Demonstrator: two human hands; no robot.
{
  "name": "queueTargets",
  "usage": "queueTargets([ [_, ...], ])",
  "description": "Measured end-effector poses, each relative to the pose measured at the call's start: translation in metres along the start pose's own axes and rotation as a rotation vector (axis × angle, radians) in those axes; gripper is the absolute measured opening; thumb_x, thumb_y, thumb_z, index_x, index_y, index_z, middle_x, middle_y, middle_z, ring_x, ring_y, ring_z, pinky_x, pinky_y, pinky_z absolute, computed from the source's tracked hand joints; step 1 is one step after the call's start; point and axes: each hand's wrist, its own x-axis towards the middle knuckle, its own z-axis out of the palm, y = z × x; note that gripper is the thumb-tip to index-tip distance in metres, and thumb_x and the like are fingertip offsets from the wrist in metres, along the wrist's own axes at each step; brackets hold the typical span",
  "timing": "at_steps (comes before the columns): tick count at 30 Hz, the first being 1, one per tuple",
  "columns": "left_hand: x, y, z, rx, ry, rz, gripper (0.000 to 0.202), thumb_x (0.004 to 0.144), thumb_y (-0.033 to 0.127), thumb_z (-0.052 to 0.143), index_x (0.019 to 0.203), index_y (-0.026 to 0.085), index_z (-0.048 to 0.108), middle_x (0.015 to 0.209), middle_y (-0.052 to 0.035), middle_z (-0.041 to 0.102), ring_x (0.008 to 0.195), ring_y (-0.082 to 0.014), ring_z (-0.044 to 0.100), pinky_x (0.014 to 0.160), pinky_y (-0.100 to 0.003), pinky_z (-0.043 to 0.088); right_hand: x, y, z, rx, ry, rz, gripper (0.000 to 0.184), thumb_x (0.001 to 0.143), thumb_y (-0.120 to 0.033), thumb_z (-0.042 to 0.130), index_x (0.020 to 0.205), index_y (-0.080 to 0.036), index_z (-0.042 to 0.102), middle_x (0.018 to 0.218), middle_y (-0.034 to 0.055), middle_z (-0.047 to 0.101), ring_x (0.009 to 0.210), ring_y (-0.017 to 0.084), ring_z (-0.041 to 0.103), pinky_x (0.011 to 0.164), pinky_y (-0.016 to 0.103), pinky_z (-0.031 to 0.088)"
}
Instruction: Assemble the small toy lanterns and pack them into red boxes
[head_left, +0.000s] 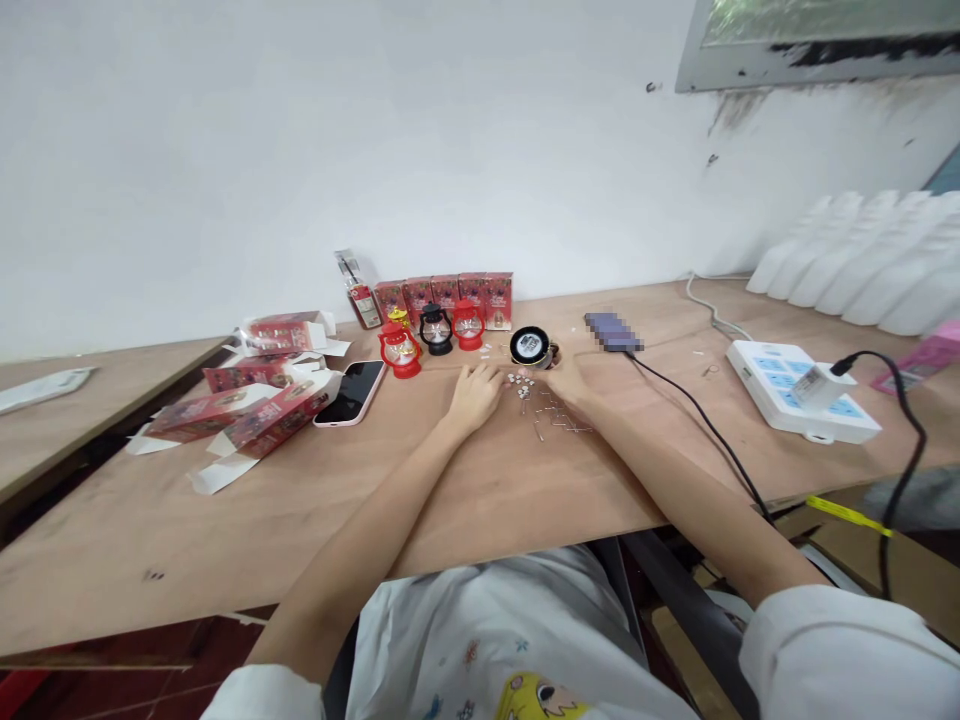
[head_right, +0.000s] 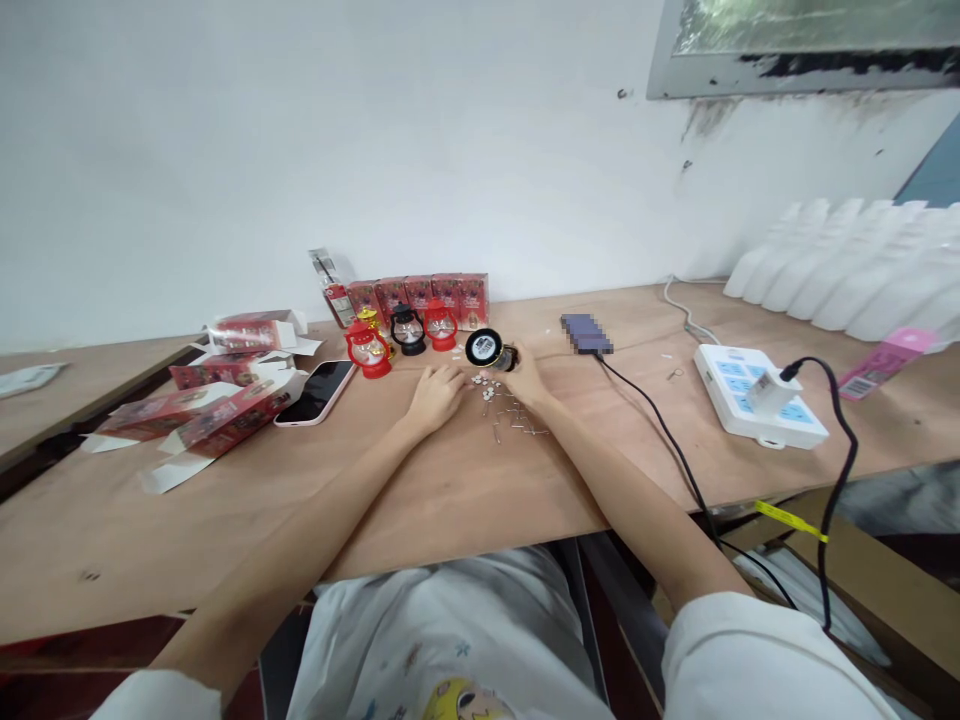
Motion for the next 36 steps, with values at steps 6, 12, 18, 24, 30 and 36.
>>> queueTargets([
  [6, 0.003, 0.002, -0.042, 0.056, 0.632, 0.03, 0.017, 0.093, 0.026, 0.047, 0.089, 0.019, 0.062, 0.085, -0.0059, 0.066, 0.081, -0.0177, 0.055, 0.07, -0.031, 0.032, -0.001, 0.003, 0.001, 0.002, -0.097, 0.054, 0.058, 0.045, -0.031, 0.083, 0.096, -0.017, 0.059, 0.101, 0.0062, 0.066, 0.098, 0.023, 0.059, 0.093, 0.044, 0.045],
  [12, 0.007, 0.024, -0.056, 0.126, 0.634, 0.225, 0.014, 0.091, 0.017, 0.05, 0.089, 0.021, 0.063, 0.084, -0.0027, 0.07, 0.081, -0.0162, 0.057, 0.075, -0.033, 0.033, -0.005, 0.005, 0.005, -0.008, -0.263, -0.005, 0.055, 0.047, -0.029, 0.082, 0.097, -0.019, 0.061, 0.101, 0.0033, 0.065, 0.095, 0.02, 0.059, 0.09, 0.038, 0.047],
  [18, 0.002, 0.028, -0.048, 0.159, 0.589, 0.22, 0.015, 0.091, 0.015, 0.049, 0.087, 0.019, 0.063, 0.086, -0.0015, 0.071, 0.078, -0.0146, 0.056, 0.076, -0.031, 0.034, -0.006, 0.009, 0.006, -0.028, -0.336, -0.027, 0.049, 0.053, -0.03, 0.08, 0.097, -0.019, 0.062, 0.095, 0.0019, 0.064, 0.089, 0.018, 0.059, 0.085, 0.035, 0.048],
  [24, 0.002, 0.027, -0.049, 0.15, 0.602, 0.207, 0.011, 0.09, 0.017, 0.052, 0.085, 0.019, 0.063, 0.084, -0.0015, 0.07, 0.078, -0.0147, 0.056, 0.075, -0.031, 0.032, -0.005, 0.014, 0.005, -0.04, -0.306, -0.005, 0.05, 0.053, -0.03, 0.081, 0.098, -0.019, 0.062, 0.094, 0.0015, 0.063, 0.091, 0.018, 0.058, 0.087, 0.035, 0.046],
  [30, 0.003, 0.027, -0.05, 0.134, 0.548, 0.176, 0.016, 0.092, 0.019, 0.05, 0.082, 0.019, 0.063, 0.084, -0.0022, 0.07, 0.078, -0.015, 0.056, 0.074, -0.031, 0.032, -0.006, 0.012, 0.006, -0.04, -0.318, -0.003, 0.047, 0.053, -0.03, 0.081, 0.095, -0.019, 0.062, 0.093, 0.0011, 0.063, 0.091, 0.018, 0.058, 0.088, 0.036, 0.046],
  [36, 0.004, 0.026, -0.049, 0.137, 0.546, 0.167, 0.018, 0.092, 0.022, 0.05, 0.081, 0.018, 0.063, 0.084, -0.0029, 0.07, 0.075, -0.0153, 0.055, 0.073, -0.03, 0.032, -0.007, 0.009, 0.005, -0.051, -0.321, 0.02, 0.054, 0.052, -0.028, 0.08, 0.102, -0.018, 0.061, 0.094, 0.0022, 0.064, 0.089, 0.019, 0.058, 0.087, 0.037, 0.046],
])
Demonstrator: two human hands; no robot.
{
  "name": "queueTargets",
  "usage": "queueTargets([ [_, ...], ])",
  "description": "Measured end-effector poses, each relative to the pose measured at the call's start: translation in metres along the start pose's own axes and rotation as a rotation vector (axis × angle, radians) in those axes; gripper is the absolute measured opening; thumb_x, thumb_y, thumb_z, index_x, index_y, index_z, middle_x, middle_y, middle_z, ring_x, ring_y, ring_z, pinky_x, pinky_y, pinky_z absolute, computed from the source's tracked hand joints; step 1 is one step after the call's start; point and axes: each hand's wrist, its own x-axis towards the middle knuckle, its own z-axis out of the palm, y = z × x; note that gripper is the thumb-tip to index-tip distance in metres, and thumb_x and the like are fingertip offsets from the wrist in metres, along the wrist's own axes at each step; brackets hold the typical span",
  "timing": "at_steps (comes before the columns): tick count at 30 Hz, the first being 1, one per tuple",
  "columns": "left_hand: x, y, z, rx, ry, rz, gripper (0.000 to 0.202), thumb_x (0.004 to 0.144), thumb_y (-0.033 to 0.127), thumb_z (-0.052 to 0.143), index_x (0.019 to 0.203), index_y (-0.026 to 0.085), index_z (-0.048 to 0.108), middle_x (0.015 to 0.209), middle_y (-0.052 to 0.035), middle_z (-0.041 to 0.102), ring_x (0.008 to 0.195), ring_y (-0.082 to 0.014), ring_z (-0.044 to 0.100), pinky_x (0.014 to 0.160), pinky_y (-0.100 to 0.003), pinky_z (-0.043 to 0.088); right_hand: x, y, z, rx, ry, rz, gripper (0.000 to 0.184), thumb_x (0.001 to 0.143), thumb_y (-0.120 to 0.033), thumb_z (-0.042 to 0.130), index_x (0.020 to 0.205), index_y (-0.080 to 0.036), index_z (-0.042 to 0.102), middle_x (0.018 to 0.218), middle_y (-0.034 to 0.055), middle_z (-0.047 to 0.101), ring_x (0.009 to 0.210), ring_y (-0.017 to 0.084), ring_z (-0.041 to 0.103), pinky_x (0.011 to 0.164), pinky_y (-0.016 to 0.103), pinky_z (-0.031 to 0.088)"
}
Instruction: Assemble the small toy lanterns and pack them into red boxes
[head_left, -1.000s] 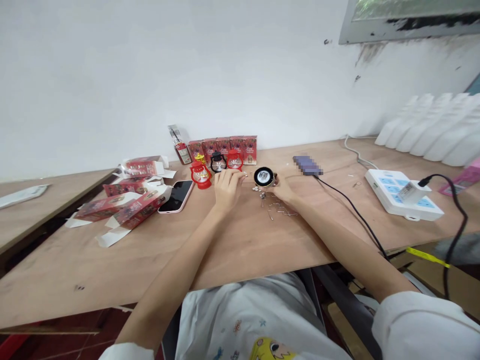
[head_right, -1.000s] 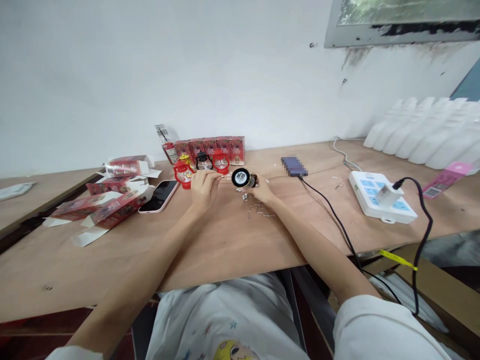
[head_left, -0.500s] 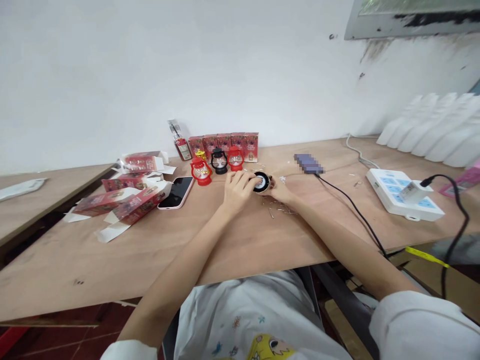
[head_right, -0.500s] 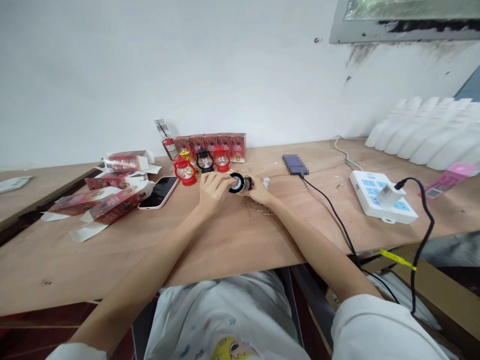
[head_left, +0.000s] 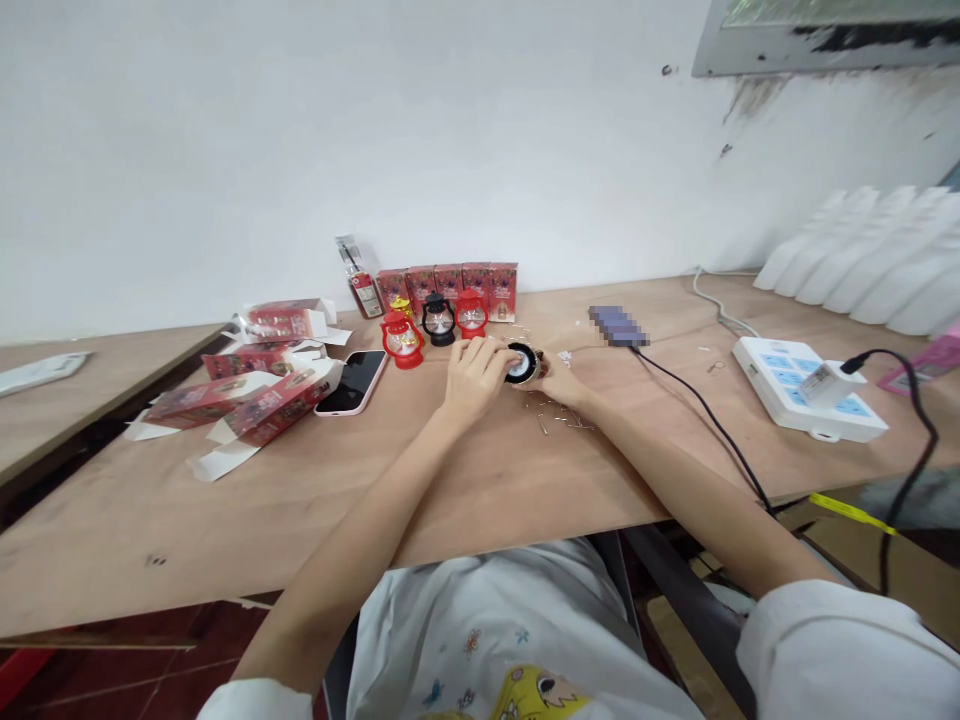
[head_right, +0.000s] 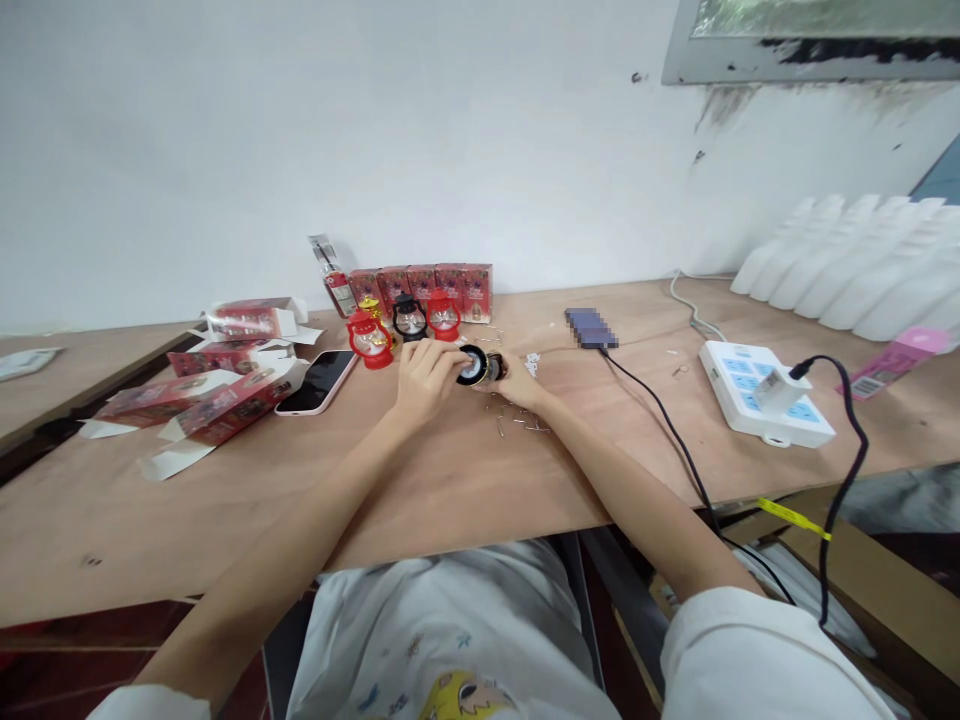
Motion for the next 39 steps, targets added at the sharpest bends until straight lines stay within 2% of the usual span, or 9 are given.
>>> queueTargets([
  [8, 0.0006, -0.0042, -0.0005, -0.03, 0.02, 0.042, 0.016, 0.091, 0.029, 0.054, 0.086, 0.019, 0.065, 0.082, -0.0026, 0.069, 0.078, -0.0151, 0.057, 0.073, -0.031, 0.032, 0.0004, 0.0014, -0.0012, 0.005, -0.015, -0.021, 0.056, 0.053, -0.029, 0.081, 0.104, -0.019, 0.061, 0.096, 0.0021, 0.064, 0.089, 0.018, 0.059, 0.086, 0.036, 0.047],
  [15, 0.0007, -0.0023, -0.0004, -0.046, 0.039, 0.046, 0.014, 0.091, 0.023, 0.053, 0.082, 0.018, 0.062, 0.08, -0.003, 0.068, 0.075, -0.0152, 0.055, 0.072, -0.03, 0.031, -0.0007, -0.0018, -0.0006, -0.007, -0.016, -0.023, 0.057, 0.053, -0.029, 0.081, 0.105, -0.019, 0.061, 0.098, 0.0026, 0.065, 0.088, 0.018, 0.059, 0.085, 0.036, 0.048],
  [22, 0.0, -0.0021, 0.0001, -0.005, -0.02, 0.001, 0.016, 0.092, 0.019, 0.047, 0.085, 0.018, 0.061, 0.083, -0.0032, 0.068, 0.075, -0.0158, 0.054, 0.072, -0.031, 0.032, 0.0, -0.0016, 0.0001, -0.028, -0.008, -0.044, 0.055, 0.053, -0.031, 0.081, 0.102, -0.018, 0.061, 0.095, 0.0028, 0.064, 0.093, 0.02, 0.058, 0.09, 0.038, 0.045],
  [32, -0.0004, -0.0031, -0.001, 0.033, -0.005, 0.008, 0.019, 0.092, 0.019, 0.047, 0.083, 0.019, 0.063, 0.084, -0.0034, 0.068, 0.076, -0.0166, 0.053, 0.073, -0.032, 0.031, -0.0008, -0.0038, 0.0004, -0.027, 0.005, 0.017, 0.052, 0.051, -0.03, 0.081, 0.098, -0.018, 0.062, 0.095, 0.0026, 0.064, 0.092, 0.02, 0.059, 0.089, 0.04, 0.046],
  [39, 0.0017, -0.0035, -0.0039, -0.137, -0.138, -0.07, 0.019, 0.092, 0.024, 0.047, 0.084, 0.019, 0.063, 0.086, -0.0046, 0.067, 0.078, -0.0171, 0.053, 0.074, -0.034, 0.032, -0.0022, -0.0077, 0.001, -0.022, -0.006, 0.016, 0.052, 0.049, -0.032, 0.082, 0.095, -0.018, 0.061, 0.091, 0.0015, 0.063, 0.09, 0.019, 0.057, 0.088, 0.038, 0.045],
])
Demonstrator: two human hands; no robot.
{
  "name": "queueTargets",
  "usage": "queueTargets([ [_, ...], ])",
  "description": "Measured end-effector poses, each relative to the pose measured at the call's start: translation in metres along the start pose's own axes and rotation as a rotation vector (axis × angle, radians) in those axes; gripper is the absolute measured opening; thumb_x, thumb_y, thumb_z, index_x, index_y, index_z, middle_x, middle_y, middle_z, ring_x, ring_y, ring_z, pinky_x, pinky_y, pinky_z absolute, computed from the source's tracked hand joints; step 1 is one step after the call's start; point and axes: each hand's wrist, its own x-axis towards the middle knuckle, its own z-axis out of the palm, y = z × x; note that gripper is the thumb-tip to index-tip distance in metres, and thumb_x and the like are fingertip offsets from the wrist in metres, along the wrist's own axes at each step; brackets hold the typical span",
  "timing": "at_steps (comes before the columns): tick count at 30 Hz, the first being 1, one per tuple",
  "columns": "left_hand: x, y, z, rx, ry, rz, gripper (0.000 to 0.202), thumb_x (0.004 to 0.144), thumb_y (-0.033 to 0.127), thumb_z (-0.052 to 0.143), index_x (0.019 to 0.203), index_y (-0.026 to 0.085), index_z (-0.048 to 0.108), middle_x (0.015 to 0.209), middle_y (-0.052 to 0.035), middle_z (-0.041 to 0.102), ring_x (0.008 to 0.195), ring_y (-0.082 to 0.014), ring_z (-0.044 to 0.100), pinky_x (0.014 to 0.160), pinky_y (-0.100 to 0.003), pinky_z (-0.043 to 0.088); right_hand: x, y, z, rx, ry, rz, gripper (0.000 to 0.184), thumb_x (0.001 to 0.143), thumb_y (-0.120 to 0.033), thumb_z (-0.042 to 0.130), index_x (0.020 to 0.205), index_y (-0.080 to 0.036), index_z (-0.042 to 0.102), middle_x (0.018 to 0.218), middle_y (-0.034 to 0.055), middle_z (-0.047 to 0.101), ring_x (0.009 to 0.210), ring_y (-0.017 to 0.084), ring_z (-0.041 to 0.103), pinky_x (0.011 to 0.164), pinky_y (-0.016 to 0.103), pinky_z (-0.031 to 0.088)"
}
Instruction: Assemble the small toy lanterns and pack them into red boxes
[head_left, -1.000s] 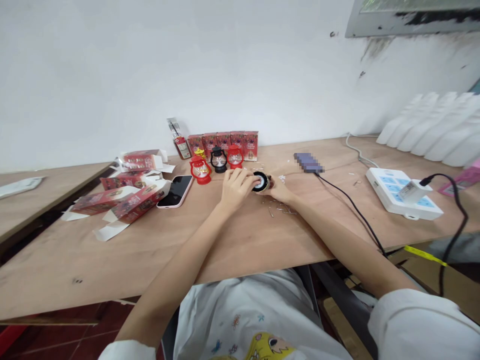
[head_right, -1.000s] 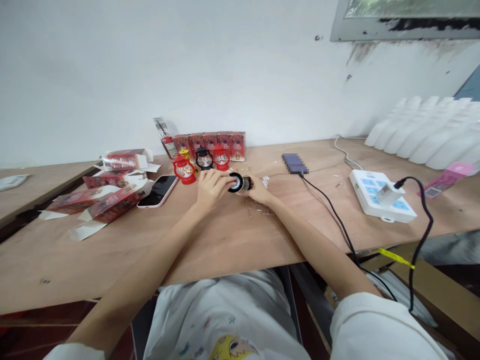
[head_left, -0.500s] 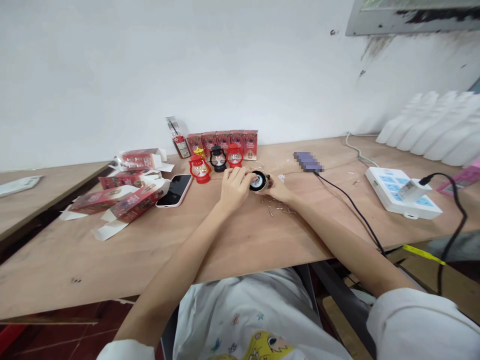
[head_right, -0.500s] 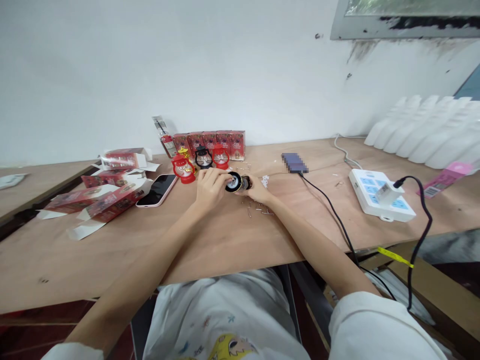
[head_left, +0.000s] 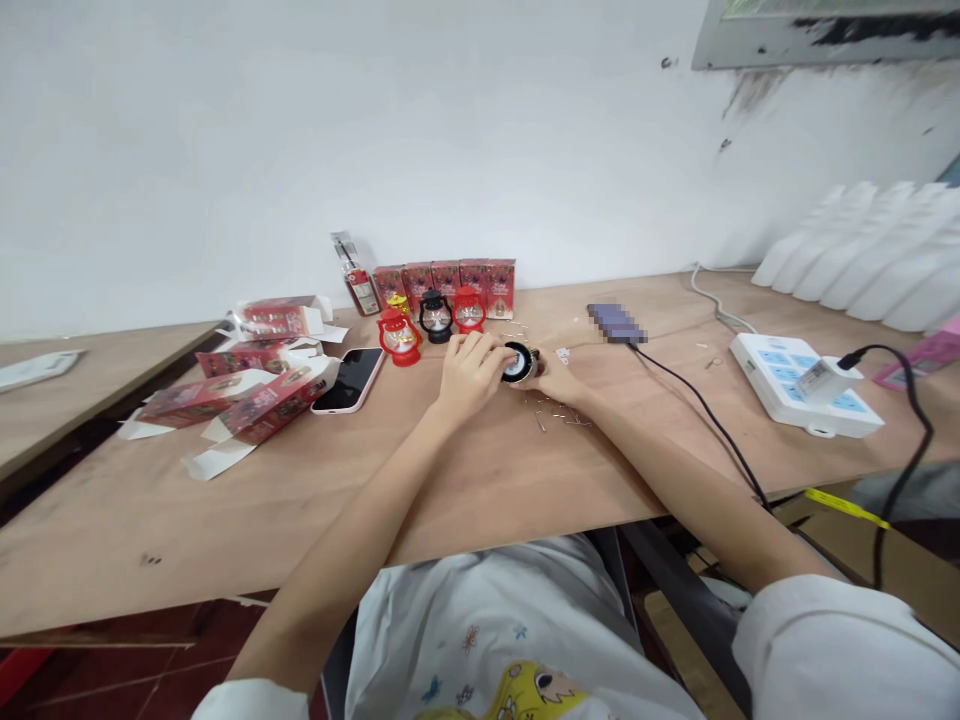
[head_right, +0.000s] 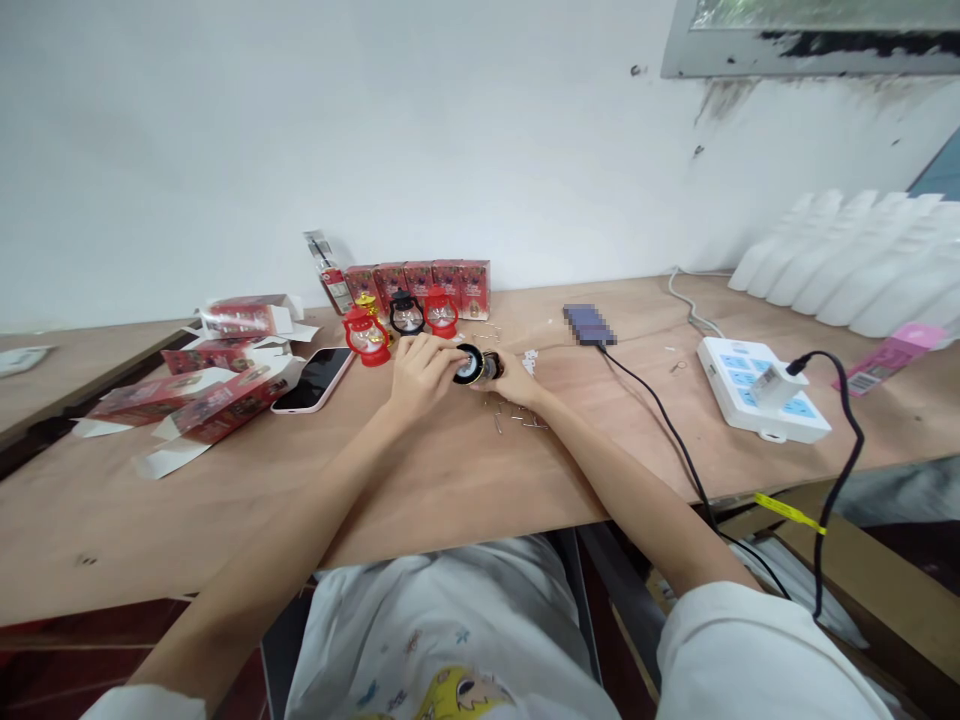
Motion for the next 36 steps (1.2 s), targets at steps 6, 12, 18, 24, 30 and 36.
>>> queueTargets([
  [6, 0.005, 0.001, 0.001, -0.424, -0.027, -0.299, 0.012, 0.085, 0.025, 0.059, 0.079, 0.018, 0.065, 0.085, -0.004, 0.063, 0.084, -0.0162, 0.055, 0.077, -0.031, 0.04, -0.001, -0.001, 0.0, 0.046, -0.026, 0.037, 0.05, 0.049, -0.03, 0.08, 0.092, -0.017, 0.059, 0.089, 0.0016, 0.062, 0.085, 0.017, 0.057, 0.086, 0.036, 0.045],
  [12, 0.003, -0.006, 0.015, -0.937, -0.023, -0.74, 0.033, 0.066, 0.025, 0.074, 0.095, 0.016, 0.061, 0.099, -0.0057, 0.064, 0.085, -0.0148, 0.059, 0.073, -0.027, 0.046, 0.0, 0.002, -0.001, 0.006, -0.01, 0.011, 0.048, 0.049, -0.029, 0.08, 0.091, -0.018, 0.06, 0.091, 0.002, 0.063, 0.088, 0.019, 0.057, 0.087, 0.037, 0.045],
  [18, 0.0, -0.008, 0.019, -1.26, -0.16, -0.853, 0.041, 0.059, 0.03, 0.077, 0.094, 0.014, 0.065, 0.104, -0.008, 0.067, 0.101, -0.0207, 0.06, 0.092, -0.035, 0.045, -0.001, 0.002, -0.001, -0.047, -0.013, -0.028, 0.045, 0.048, -0.029, 0.079, 0.087, -0.019, 0.059, 0.087, -0.0001, 0.061, 0.084, 0.018, 0.056, 0.085, 0.037, 0.044],
  [24, 0.004, -0.003, 0.012, -1.266, -0.193, -0.799, 0.032, 0.062, 0.03, 0.074, 0.09, 0.015, 0.071, 0.098, -0.0064, 0.07, 0.099, -0.0229, 0.062, 0.091, -0.037, 0.046, -0.003, -0.002, 0.003, -0.024, -0.017, 0.018, 0.047, 0.05, -0.027, 0.078, 0.092, -0.018, 0.059, 0.088, -0.0004, 0.061, 0.084, 0.018, 0.056, 0.084, 0.036, 0.046],
  [30, 0.005, -0.002, 0.011, -1.314, -0.211, -0.778, 0.028, 0.061, 0.025, 0.073, 0.087, 0.015, 0.073, 0.093, -0.0066, 0.072, 0.095, -0.0228, 0.064, 0.09, -0.037, 0.047, -0.004, 0.0, 0.002, -0.017, -0.039, 0.007, 0.05, 0.049, -0.026, 0.077, 0.095, -0.017, 0.06, 0.087, -0.0004, 0.06, 0.082, 0.017, 0.056, 0.08, 0.034, 0.046],
  [36, 0.003, -0.004, 0.014, -1.338, -0.231, -0.758, 0.032, 0.058, 0.027, 0.077, 0.087, 0.015, 0.073, 0.096, -0.0085, 0.072, 0.098, -0.0247, 0.064, 0.092, -0.04, 0.046, -0.002, 0.006, 0.0, -0.024, -0.019, -0.007, 0.049, 0.05, -0.024, 0.076, 0.096, -0.018, 0.06, 0.088, 0.0003, 0.063, 0.081, 0.018, 0.057, 0.079, 0.033, 0.046],
])
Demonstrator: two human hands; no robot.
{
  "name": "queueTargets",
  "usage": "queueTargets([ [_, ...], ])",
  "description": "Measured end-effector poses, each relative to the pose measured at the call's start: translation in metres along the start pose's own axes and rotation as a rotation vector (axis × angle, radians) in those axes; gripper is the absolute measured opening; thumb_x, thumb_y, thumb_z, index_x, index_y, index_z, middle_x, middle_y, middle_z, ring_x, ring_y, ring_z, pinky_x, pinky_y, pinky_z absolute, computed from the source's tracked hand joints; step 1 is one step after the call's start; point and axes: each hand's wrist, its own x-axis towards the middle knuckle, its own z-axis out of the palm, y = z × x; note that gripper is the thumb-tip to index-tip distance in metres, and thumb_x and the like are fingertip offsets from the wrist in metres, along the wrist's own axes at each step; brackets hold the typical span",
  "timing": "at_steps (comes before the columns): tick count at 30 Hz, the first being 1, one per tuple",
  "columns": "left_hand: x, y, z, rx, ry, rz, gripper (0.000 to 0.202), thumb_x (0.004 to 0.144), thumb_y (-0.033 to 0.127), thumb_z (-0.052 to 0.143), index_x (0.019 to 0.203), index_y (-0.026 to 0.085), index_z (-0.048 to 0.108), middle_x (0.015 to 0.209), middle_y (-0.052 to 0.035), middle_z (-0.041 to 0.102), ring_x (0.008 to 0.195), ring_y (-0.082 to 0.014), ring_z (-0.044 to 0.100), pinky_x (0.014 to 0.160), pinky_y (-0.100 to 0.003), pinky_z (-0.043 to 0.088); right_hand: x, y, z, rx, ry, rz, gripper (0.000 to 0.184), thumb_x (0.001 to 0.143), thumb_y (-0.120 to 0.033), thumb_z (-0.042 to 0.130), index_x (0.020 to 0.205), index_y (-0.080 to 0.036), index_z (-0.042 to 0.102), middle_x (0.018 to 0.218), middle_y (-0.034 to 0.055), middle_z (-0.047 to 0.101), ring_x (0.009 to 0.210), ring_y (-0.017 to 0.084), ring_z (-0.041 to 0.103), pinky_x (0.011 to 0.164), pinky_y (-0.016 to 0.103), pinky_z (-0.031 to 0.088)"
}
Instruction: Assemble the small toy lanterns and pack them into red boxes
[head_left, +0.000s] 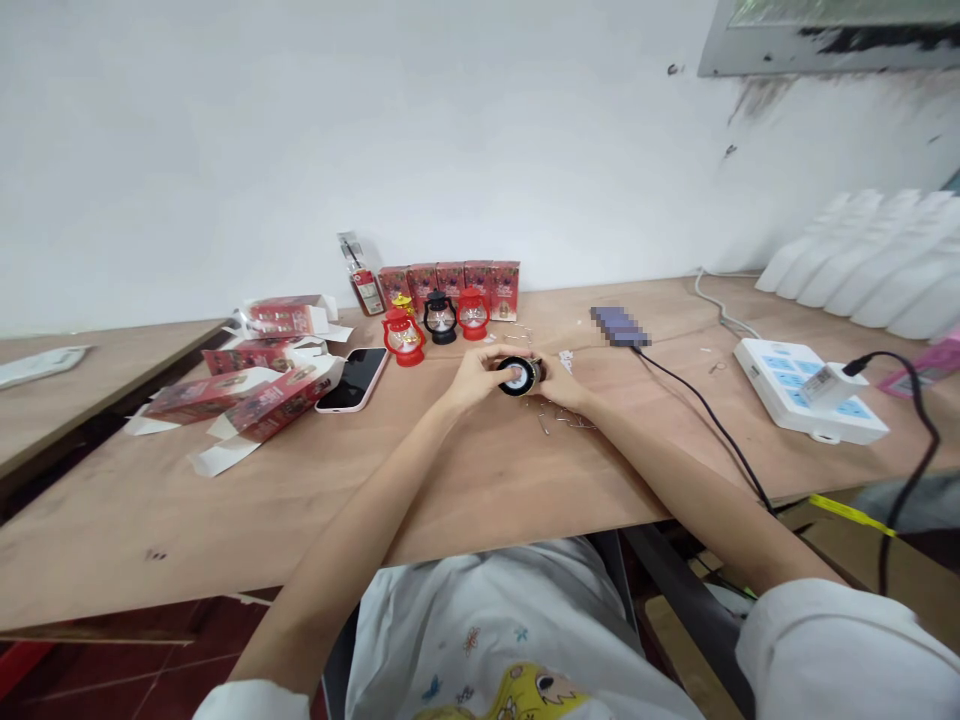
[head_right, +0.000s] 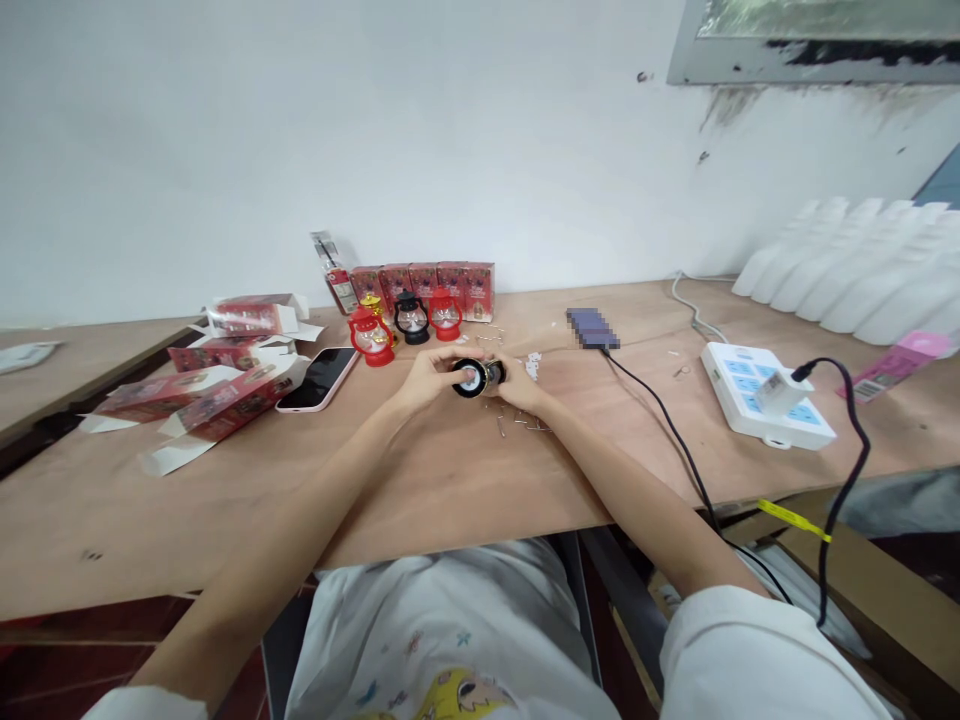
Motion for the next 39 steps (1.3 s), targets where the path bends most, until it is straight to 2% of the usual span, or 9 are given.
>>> queueTargets([
  [7, -0.003, -0.002, 0.001, -0.017, 0.05, -0.03, 0.036, 0.057, 0.032, 0.08, 0.088, 0.015, 0.073, 0.098, -0.0086, 0.071, 0.101, -0.0256, 0.062, 0.094, -0.041, 0.044, 0.0, 0.002, 0.0, -0.056, 0.014, -0.024, 0.046, 0.052, -0.022, 0.075, 0.096, -0.017, 0.062, 0.088, 0.0003, 0.064, 0.081, 0.018, 0.058, 0.08, 0.035, 0.047],
  [10, -0.001, -0.006, 0.0, -0.015, 0.093, 0.026, 0.042, 0.058, 0.036, 0.08, 0.094, 0.016, 0.071, 0.102, -0.0087, 0.07, 0.105, -0.0248, 0.061, 0.096, -0.039, 0.043, 0.003, 0.0, -0.001, -0.039, 0.033, -0.02, 0.044, 0.051, -0.025, 0.076, 0.092, -0.017, 0.062, 0.089, 0.0013, 0.064, 0.084, 0.02, 0.059, 0.083, 0.038, 0.047],
  [13, 0.003, -0.015, -0.002, 0.035, 0.221, 0.094, 0.042, 0.07, 0.044, 0.071, 0.103, 0.018, 0.067, 0.112, -0.0087, 0.067, 0.109, -0.0222, 0.059, 0.096, -0.036, 0.043, 0.009, -0.002, -0.007, 0.014, 0.159, -0.046, 0.046, 0.052, -0.027, 0.078, 0.094, -0.018, 0.061, 0.096, 0.0038, 0.065, 0.093, 0.022, 0.059, 0.087, 0.04, 0.047],
  [16, 0.01, -0.028, -0.001, 0.236, 0.287, 0.069, 0.031, 0.08, 0.039, 0.061, 0.1, 0.017, 0.068, 0.108, -0.0095, 0.068, 0.102, -0.0212, 0.062, 0.091, -0.036, 0.046, 0.016, -0.001, -0.022, 0.026, 0.384, -0.058, 0.049, 0.057, -0.031, 0.076, 0.101, -0.019, 0.059, 0.101, 0.0063, 0.066, 0.098, 0.024, 0.058, 0.091, 0.042, 0.046],
  [20, 0.026, -0.039, 0.017, 0.722, 0.05, 0.062, 0.015, 0.079, 0.021, 0.061, 0.089, 0.015, 0.071, 0.097, -0.01, 0.07, 0.094, -0.0241, 0.062, 0.089, -0.039, 0.045, 0.019, 0.008, -0.041, 0.018, 0.623, -0.014, 0.048, 0.061, -0.03, 0.071, 0.106, -0.02, 0.057, 0.107, 0.0075, 0.065, 0.104, 0.024, 0.057, 0.096, 0.043, 0.044],
  [23, 0.042, -0.037, 0.041, 1.088, -0.181, 0.113, 0.015, 0.079, 0.019, 0.061, 0.091, 0.019, 0.071, 0.105, -0.0091, 0.069, 0.106, -0.0274, 0.058, 0.094, -0.041, 0.042, 0.018, 0.015, -0.048, 0.02, 0.775, 0.066, 0.049, 0.061, -0.026, 0.069, 0.107, -0.019, 0.056, 0.114, 0.0094, 0.062, 0.107, 0.024, 0.056, 0.099, 0.042, 0.042],
  [26, 0.056, -0.032, 0.06, 1.314, -0.342, 0.062, 0.016, 0.079, 0.02, 0.062, 0.093, 0.02, 0.071, 0.107, -0.0088, 0.068, 0.109, -0.0274, 0.058, 0.093, -0.038, 0.042, 0.018, 0.018, -0.051, 0.049, 0.891, 0.084, 0.05, 0.06, -0.023, 0.068, 0.108, -0.017, 0.055, 0.115, 0.01, 0.061, 0.107, 0.023, 0.056, 0.098, 0.041, 0.042],
  [31, 0.067, -0.039, 0.07, 1.397, -0.302, -0.031, 0.022, 0.083, 0.015, 0.051, 0.096, 0.014, 0.069, 0.098, -0.0128, 0.069, 0.094, -0.0254, 0.064, 0.081, -0.033, 0.047, 0.02, 0.016, -0.049, 0.127, 0.979, 0.044, 0.054, 0.054, -0.018, 0.069, 0.105, -0.017, 0.055, 0.11, 0.0085, 0.063, 0.098, 0.021, 0.058, 0.095, 0.041, 0.044],
  [39, 0.07, -0.046, 0.066, 1.432, -0.277, 0.035, 0.026, 0.084, 0.015, 0.046, 0.103, 0.013, 0.064, 0.122, -0.0123, 0.059, 0.105, -0.0241, 0.059, 0.085, -0.032, 0.047, 0.018, 0.011, -0.044, 0.107, 0.926, 0.027, 0.054, 0.057, -0.025, 0.069, 0.108, -0.017, 0.055, 0.11, 0.0097, 0.063, 0.101, 0.022, 0.058, 0.095, 0.042, 0.044],
])
